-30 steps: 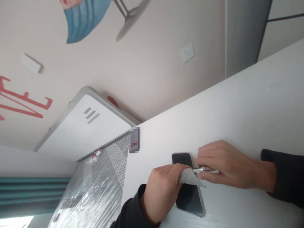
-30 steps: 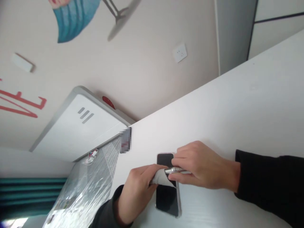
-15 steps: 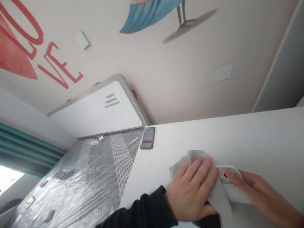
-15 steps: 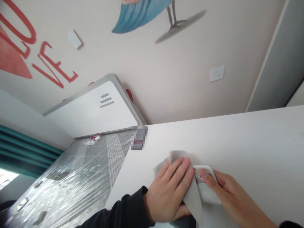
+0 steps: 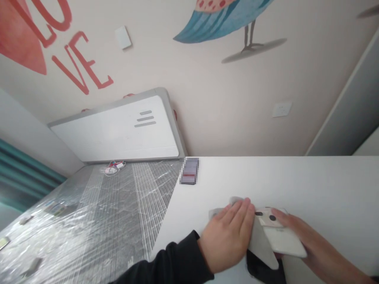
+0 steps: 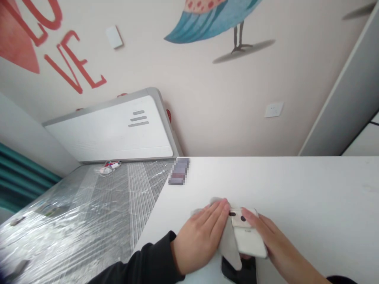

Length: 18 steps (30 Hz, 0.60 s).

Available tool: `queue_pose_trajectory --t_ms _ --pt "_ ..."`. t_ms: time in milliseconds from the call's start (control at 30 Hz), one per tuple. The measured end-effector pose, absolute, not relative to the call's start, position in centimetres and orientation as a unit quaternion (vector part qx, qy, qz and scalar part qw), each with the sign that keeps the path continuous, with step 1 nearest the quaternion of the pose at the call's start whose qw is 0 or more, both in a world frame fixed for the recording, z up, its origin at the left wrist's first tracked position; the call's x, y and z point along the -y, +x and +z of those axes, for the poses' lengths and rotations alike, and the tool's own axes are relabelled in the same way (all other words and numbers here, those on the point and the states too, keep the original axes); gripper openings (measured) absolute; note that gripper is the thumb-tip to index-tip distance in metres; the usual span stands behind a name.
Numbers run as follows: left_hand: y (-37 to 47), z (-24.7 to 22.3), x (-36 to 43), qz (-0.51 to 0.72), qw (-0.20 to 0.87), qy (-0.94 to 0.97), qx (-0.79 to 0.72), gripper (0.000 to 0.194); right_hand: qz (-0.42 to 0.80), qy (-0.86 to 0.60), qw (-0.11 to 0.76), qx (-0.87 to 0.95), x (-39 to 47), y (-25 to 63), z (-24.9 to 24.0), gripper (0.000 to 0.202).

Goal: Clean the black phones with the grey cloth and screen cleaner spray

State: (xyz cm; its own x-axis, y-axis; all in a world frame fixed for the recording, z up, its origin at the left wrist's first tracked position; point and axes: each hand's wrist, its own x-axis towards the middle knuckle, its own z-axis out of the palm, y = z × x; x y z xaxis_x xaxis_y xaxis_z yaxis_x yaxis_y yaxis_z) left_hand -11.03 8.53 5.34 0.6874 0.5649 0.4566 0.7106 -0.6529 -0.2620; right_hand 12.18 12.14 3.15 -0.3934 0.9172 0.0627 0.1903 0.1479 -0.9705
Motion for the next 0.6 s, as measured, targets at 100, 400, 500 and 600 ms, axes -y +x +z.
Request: queue_pose_trajectory --t_ms 100,400,500,600 --pt "-12.6 5.8 -8.5 -0.205 0.037 -0.888 0.409 0.044 0.51 -0.407 0.358 0.668 -12.7 10.8 4.0 0.057" --pt "-15.0 5.6 -7.5 -0.279 -0.193 -0.739 0.582 0.031 0.406 -0.418 0.307 0.752 -14.9 8.0 8.5 0.047" --pt "-17.1 5.9 -5.7 -0.314 -0.209 -0.695 0.612 0.046 0.432 -0.421 0.292 0.742 -17.2 7.8 7.7 0.052" --pt "-19.5 6.3 -3.2 -0.351 -0.213 -0.642 0.647 0.051 0.446 -0.416 0.266 0.746 -18.9 7.9 6.0 0.055"
